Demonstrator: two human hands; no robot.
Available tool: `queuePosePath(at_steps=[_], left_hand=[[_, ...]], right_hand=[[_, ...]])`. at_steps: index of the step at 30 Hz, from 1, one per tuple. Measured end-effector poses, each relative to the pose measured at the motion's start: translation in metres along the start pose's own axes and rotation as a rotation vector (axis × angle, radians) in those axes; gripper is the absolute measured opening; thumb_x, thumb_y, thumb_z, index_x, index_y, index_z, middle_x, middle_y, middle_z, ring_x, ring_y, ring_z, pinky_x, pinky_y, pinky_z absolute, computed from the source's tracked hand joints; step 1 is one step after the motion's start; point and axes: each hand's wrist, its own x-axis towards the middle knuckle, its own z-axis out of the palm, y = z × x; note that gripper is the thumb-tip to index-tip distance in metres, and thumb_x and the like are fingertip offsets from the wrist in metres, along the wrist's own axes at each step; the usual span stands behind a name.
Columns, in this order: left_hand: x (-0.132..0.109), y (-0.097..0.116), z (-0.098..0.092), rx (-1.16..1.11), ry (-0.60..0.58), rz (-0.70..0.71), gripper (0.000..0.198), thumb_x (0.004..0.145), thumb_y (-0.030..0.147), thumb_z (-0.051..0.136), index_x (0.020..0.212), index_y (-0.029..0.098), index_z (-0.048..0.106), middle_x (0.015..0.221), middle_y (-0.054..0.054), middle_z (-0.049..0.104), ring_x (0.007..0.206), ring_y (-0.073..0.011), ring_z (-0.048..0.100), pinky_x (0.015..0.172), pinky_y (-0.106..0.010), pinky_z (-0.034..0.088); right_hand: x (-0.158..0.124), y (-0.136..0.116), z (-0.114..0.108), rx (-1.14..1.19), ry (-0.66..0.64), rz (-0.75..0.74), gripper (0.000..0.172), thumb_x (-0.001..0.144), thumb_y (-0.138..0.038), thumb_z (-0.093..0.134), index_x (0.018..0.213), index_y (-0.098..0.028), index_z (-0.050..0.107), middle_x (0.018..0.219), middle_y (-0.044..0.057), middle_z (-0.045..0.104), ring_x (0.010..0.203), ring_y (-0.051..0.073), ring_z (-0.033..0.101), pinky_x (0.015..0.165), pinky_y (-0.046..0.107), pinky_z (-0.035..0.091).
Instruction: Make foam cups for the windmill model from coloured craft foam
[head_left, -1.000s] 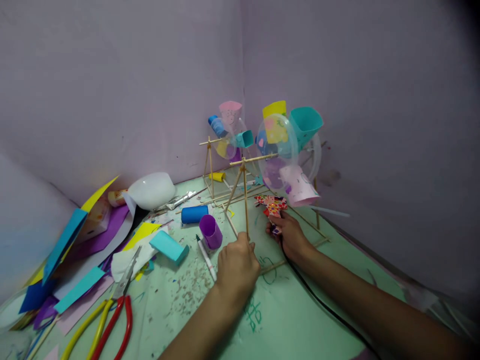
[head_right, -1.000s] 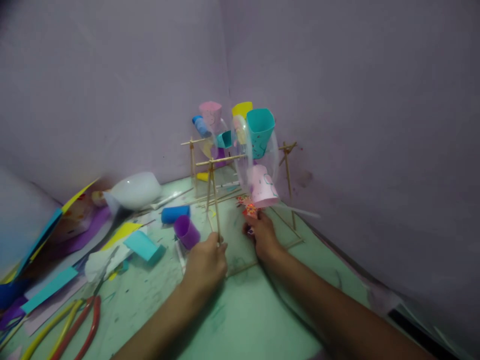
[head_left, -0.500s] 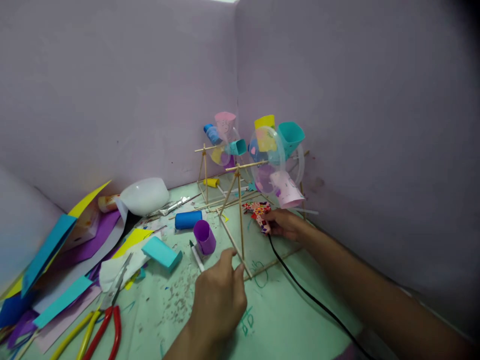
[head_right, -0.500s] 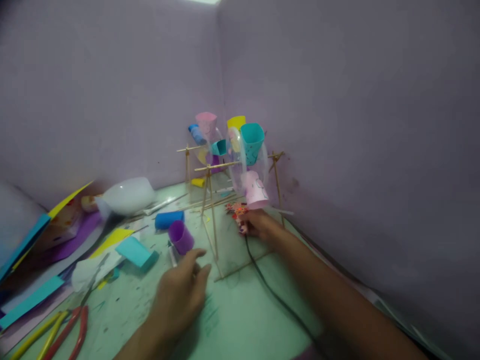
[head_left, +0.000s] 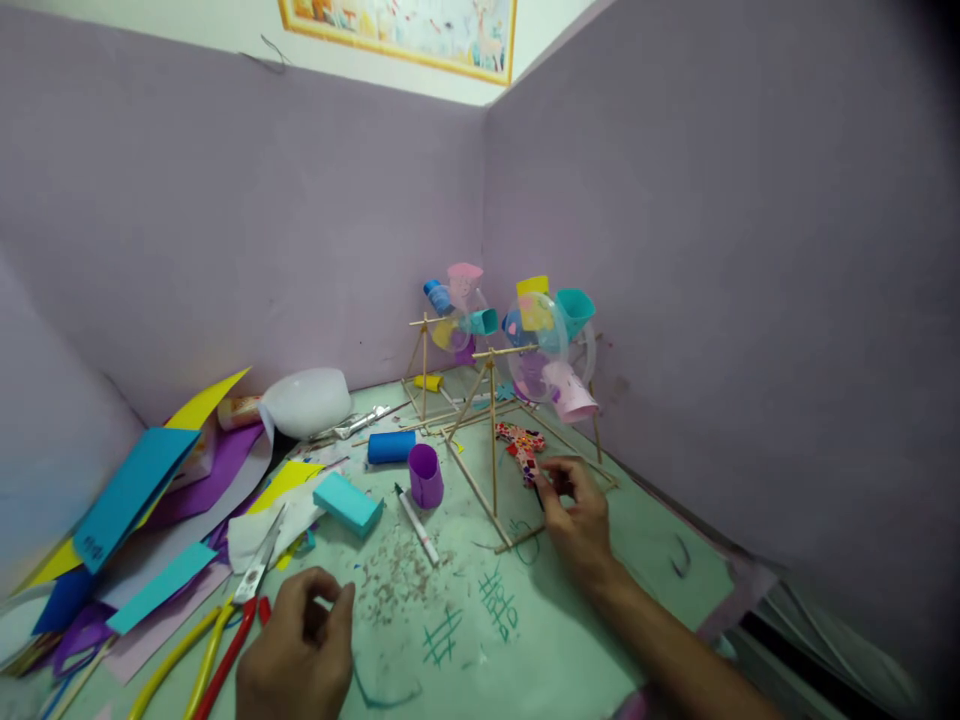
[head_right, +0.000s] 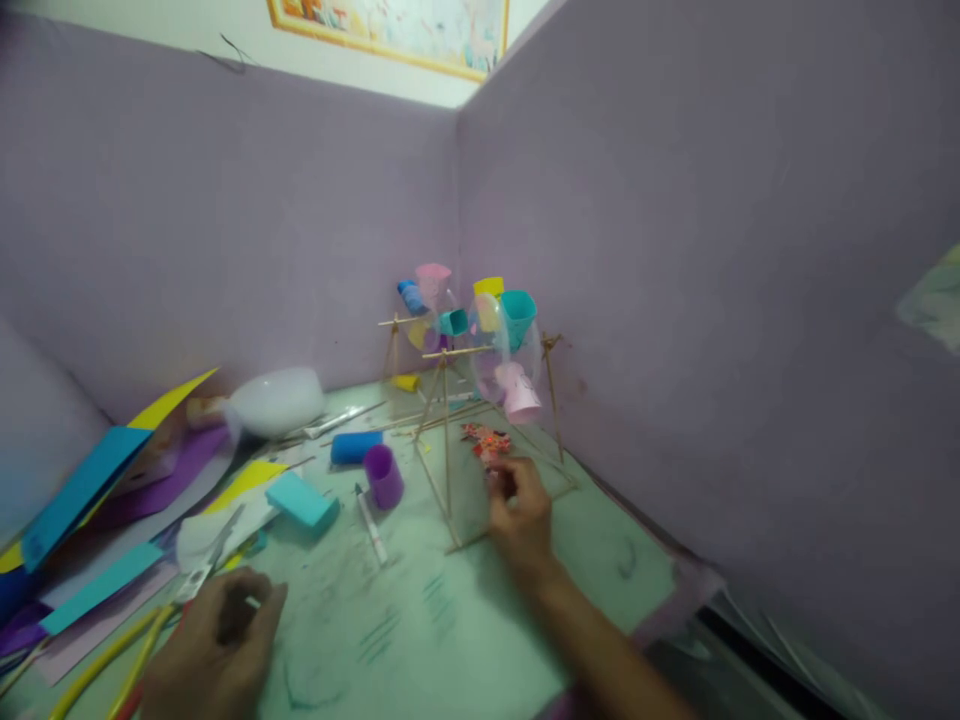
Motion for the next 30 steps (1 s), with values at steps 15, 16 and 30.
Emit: queuePosePath(at_steps=[15, 16, 30], left_hand=[[-0.001, -0.002, 0.013, -0.228, -0.32, 0.085, 0.03, 0.077, 0.045, 0.05, 0.07, 0.021, 0.066, 0.072, -0.002, 0.072, 0.066, -0.0197, 0.065, 0.062, -0.027, 0.05], [-0.001, -0.003, 0.013, -0.214, -0.321, 0.095, 0.031, 0.078, 0.046, 0.049, 0.071, 0.021, 0.067, 0.07, -0.002, 0.072, 0.065, -0.0192, 0.065, 0.061, -0.026, 0.049], [-0.006, -0.011, 0.019, -0.133, -0.403, 0.162, 0.033, 0.085, 0.044, 0.044, 0.067, 0.022, 0.062, 0.065, 0.0, 0.067, 0.061, -0.0161, 0.063, 0.057, -0.021, 0.046]], right_hand=[[-0.061, -0.031, 0.035, 0.025, -0.475, -0.783, 0.02, 0.083, -0.023, 0.053, 0.096, -0.022, 0.068, 0.066, 0.003, 0.068, 0.058, 0.015, 0.063, 0.064, 0.029, 0.053], [-0.059, -0.034, 0.03, 0.012, -0.469, -0.834, 0.022, 0.082, -0.022, 0.053, 0.099, -0.021, 0.067, 0.065, 0.003, 0.067, 0.058, 0.015, 0.062, 0.067, 0.031, 0.053], [0.116, -0.083, -0.056, -0.716, -0.032, -0.882, 0.053, 0.093, -0.041, 0.029, 0.142, -0.021, 0.028, 0.127, 0.009, 0.057, 0.134, 0.031, 0.029, 0.107, 0.06, 0.006]])
